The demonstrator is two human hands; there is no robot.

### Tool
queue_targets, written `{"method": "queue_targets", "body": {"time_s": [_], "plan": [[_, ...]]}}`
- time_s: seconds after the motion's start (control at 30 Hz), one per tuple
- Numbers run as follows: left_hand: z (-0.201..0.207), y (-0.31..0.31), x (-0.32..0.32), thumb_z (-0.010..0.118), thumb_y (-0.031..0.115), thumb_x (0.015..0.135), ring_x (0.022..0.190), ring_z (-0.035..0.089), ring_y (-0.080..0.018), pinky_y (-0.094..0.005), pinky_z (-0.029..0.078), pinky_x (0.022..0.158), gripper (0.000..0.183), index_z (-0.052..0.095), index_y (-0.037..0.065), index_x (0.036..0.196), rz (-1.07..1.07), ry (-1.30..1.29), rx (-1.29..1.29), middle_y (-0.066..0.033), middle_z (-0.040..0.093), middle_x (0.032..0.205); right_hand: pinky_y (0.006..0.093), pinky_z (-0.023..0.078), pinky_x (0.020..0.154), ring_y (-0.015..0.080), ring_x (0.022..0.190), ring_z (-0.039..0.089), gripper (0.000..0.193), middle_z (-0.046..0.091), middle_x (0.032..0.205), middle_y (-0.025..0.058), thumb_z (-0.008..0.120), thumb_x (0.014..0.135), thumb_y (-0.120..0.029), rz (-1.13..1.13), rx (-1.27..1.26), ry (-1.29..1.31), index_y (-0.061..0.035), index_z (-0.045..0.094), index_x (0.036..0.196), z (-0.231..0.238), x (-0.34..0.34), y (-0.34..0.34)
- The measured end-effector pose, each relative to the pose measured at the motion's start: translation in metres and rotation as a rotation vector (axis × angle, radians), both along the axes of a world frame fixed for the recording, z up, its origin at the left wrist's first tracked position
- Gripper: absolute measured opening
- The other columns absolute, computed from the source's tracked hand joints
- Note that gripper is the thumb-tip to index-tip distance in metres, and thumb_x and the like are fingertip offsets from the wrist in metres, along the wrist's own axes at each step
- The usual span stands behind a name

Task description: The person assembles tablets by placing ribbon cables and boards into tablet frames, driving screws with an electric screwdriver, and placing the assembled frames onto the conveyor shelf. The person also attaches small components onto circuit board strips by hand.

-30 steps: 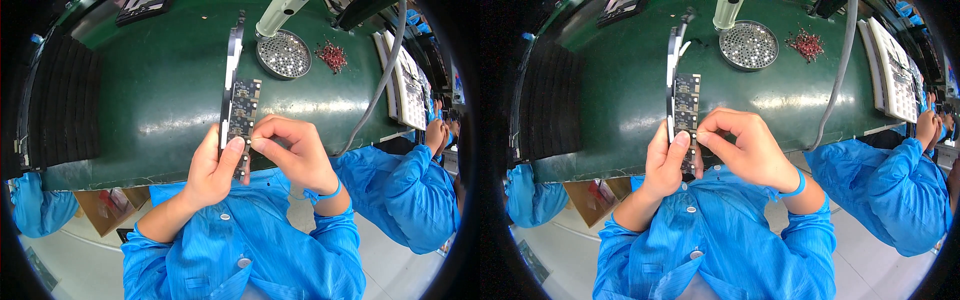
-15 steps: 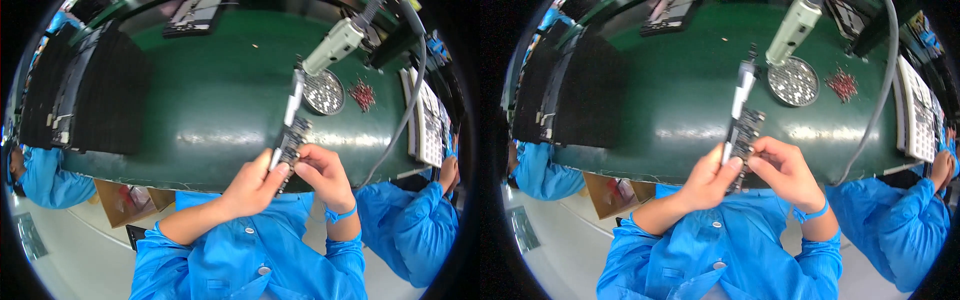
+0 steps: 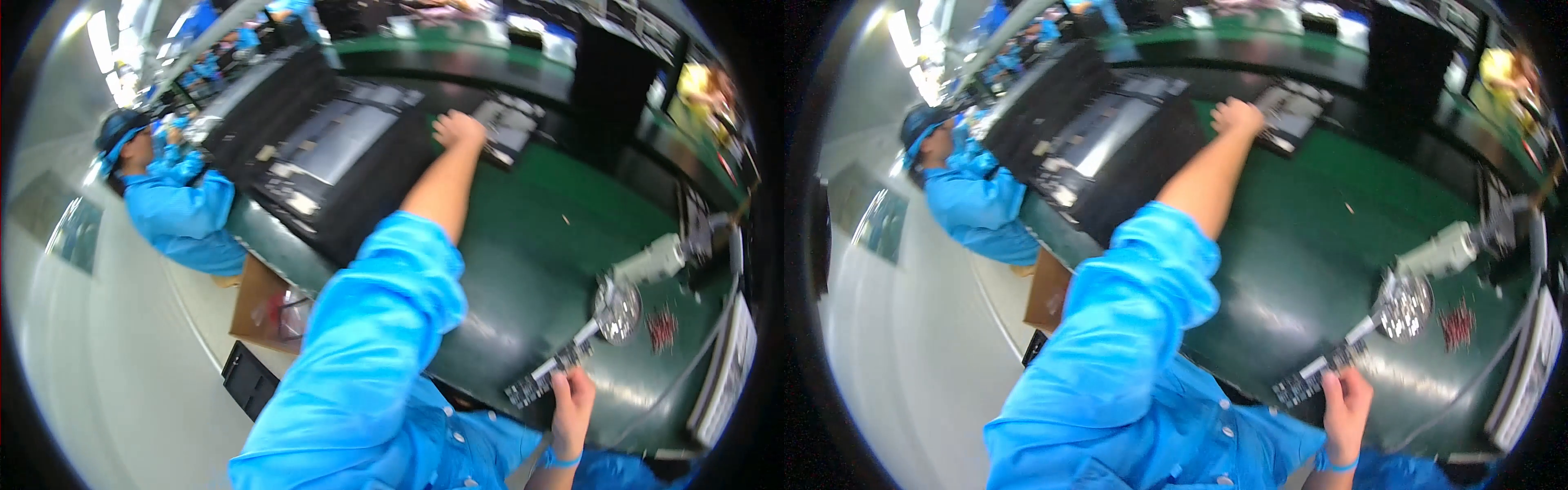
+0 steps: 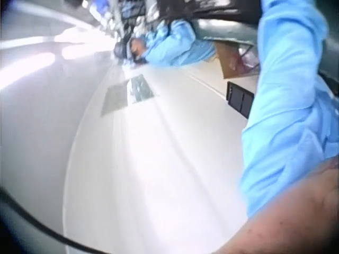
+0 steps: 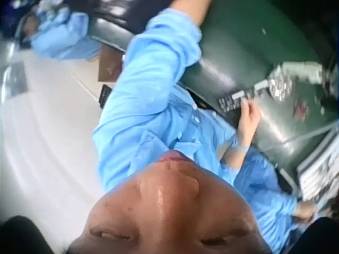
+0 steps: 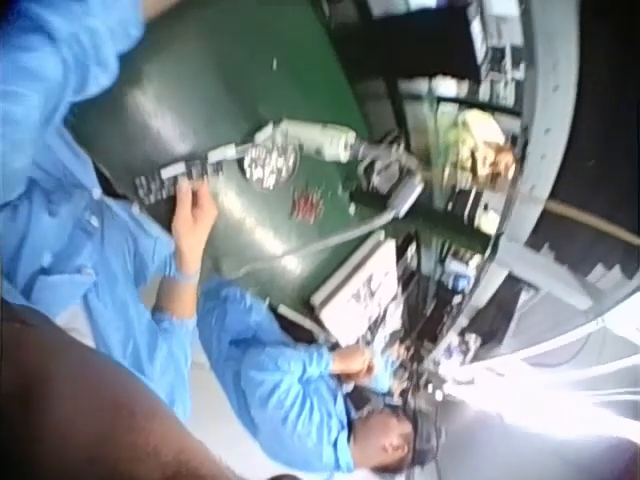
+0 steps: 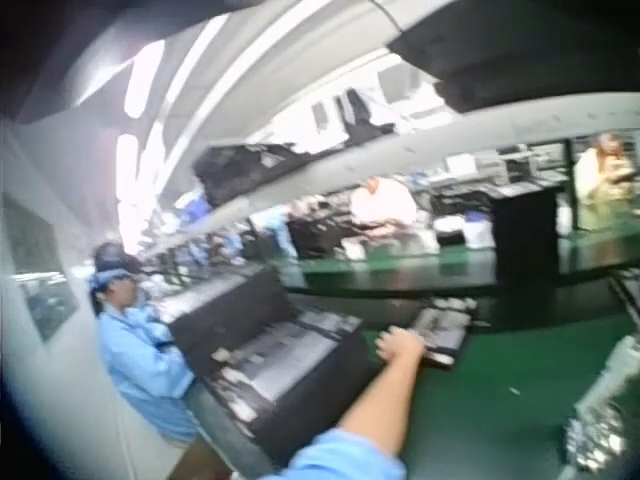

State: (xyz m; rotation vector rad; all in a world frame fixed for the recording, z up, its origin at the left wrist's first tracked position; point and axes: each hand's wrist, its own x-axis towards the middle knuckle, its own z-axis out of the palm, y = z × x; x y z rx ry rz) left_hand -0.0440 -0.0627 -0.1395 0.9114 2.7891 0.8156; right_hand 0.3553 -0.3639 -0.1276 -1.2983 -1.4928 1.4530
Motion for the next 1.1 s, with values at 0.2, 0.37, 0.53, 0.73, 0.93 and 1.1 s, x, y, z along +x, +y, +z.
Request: {"method": "queue_targets", "body": {"time_s": [0.2,0.37,0.53,0.73,0.93,1.1], "plan": [[-0.006,0.005,-0.003,0.055,0.033,0.089,0.122,0.049,-0.0304,-0.0413,0.041,0.1,0.044,0.056,0.006,0.124,-0.138,-0.253,-0.107,-0.0133,0.053,0.13,0.0195,0.034,0.062,0.0031,0.069,0.042,0.012,0.052,0.075,-0.0034,0.056,0.091,-0.006,-0.101,-0.044,0.209,-0.0036,0.052,0.08,-0.037,0.01,-0.005],[-0.033,0.02,-0.025,0.059,0.034,0.089,0.108,0.058,-0.0355,-0.0407,0.047,0.091,0.046,0.055,0.001,0.12,-0.158,-0.506,0.352,-0.02,0.059,0.119,0.0274,0.041,0.063,0.0145,0.066,0.046,0.009,0.055,0.076,0.0068,0.06,0.087,-0.005,-0.013,0.028,0.028,0.0012,0.056,0.081,-0.002,0.002,-0.003],[-0.033,-0.005,-0.003,0.059,0.029,0.09,0.093,0.061,-0.0322,-0.0411,0.048,0.082,0.031,0.053,0.0,0.098,-0.222,-0.636,0.613,-0.0189,0.061,0.1,0.0255,0.038,0.07,0.0115,0.073,0.043,0.018,0.05,0.074,0.0024,0.058,0.092,-0.012,-0.011,-0.043,-0.01,-0.0024,0.055,0.077,0.009,-0.001,-0.003],[-0.008,-0.114,0.057,0.055,0.024,0.092,0.056,0.037,-0.0115,-0.0362,0.034,0.05,0.041,0.051,0.002,0.058,-0.321,-0.803,0.653,0.0006,0.042,0.055,0.023,0.032,0.057,0.0048,0.066,0.039,0.018,0.046,0.069,-0.0044,0.059,0.087,-0.007,-0.098,0.017,0.072,-0.0013,0.052,0.072,-0.009,0.0,-0.009],[-0.017,-0.256,0.089,0.059,0.029,0.095,0.088,0.051,-0.01,-0.0259,0.043,0.079,0.034,0.052,-0.002,0.108,-0.275,-1.047,0.721,-0.0063,0.057,0.096,0.0212,0.043,0.068,0.0039,0.077,0.05,0.006,0.059,0.083,-0.0016,0.058,0.091,-0.004,0.062,-0.099,0.301,0.001,0.061,0.088,-0.011,0.003,-0.014],[-0.018,-0.299,0.107,0.059,0.015,0.092,0.095,0.054,-0.0171,-0.0293,0.043,0.087,0.022,0.055,-0.002,0.105,-0.444,-0.239,0.472,-0.0122,0.056,0.106,0.0236,0.043,0.061,0.0058,0.071,0.049,0.01,0.058,0.079,-0.0005,0.058,0.093,-0.007,0.162,-0.024,0.287,0.0018,0.06,0.089,-0.014,0.005,-0.02]]}}
